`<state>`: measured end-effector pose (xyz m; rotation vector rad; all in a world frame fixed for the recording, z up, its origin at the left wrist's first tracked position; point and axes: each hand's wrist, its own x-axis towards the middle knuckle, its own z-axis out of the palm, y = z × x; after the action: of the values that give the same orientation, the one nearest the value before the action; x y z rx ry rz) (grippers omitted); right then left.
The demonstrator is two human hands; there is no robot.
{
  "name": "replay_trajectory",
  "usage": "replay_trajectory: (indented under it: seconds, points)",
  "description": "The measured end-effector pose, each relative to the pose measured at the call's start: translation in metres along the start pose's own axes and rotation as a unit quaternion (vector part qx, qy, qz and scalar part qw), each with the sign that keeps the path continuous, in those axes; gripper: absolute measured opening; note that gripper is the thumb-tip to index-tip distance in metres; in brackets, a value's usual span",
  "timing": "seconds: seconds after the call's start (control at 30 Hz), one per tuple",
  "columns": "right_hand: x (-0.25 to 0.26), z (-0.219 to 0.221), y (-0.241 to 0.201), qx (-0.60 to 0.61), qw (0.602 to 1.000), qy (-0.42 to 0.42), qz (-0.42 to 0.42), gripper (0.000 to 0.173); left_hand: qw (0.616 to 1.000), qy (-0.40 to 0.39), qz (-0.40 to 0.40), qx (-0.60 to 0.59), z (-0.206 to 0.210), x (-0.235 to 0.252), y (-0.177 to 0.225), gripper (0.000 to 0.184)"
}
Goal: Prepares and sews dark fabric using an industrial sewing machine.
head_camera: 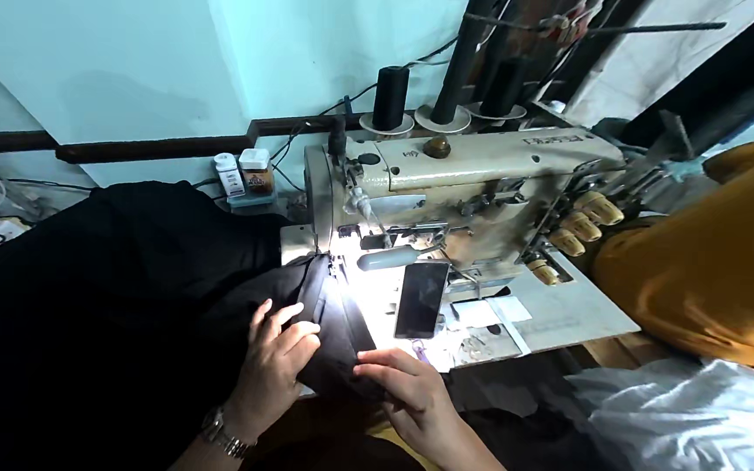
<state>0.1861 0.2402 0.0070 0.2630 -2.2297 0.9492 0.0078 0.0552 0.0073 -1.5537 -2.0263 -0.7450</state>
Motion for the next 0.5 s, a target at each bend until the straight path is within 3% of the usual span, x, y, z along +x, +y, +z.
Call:
replay_trajectory:
  seconds: [0.23, 0.5]
  points:
    - [0.007, 0.01, 0.013, -0.034, 0.999, -0.011, 0.025, 0.022, 0.996, -0.052, 0.022, 0.072, -0.016, 0.018, -0.012, 0.018]
    - [0.051, 0.025, 0.048, -0.138, 0.99, 0.027, 0.023, 0.024, 0.984, -0.137, -0.021, 0.11, -0.008, 0.073, -0.046, 0.029]
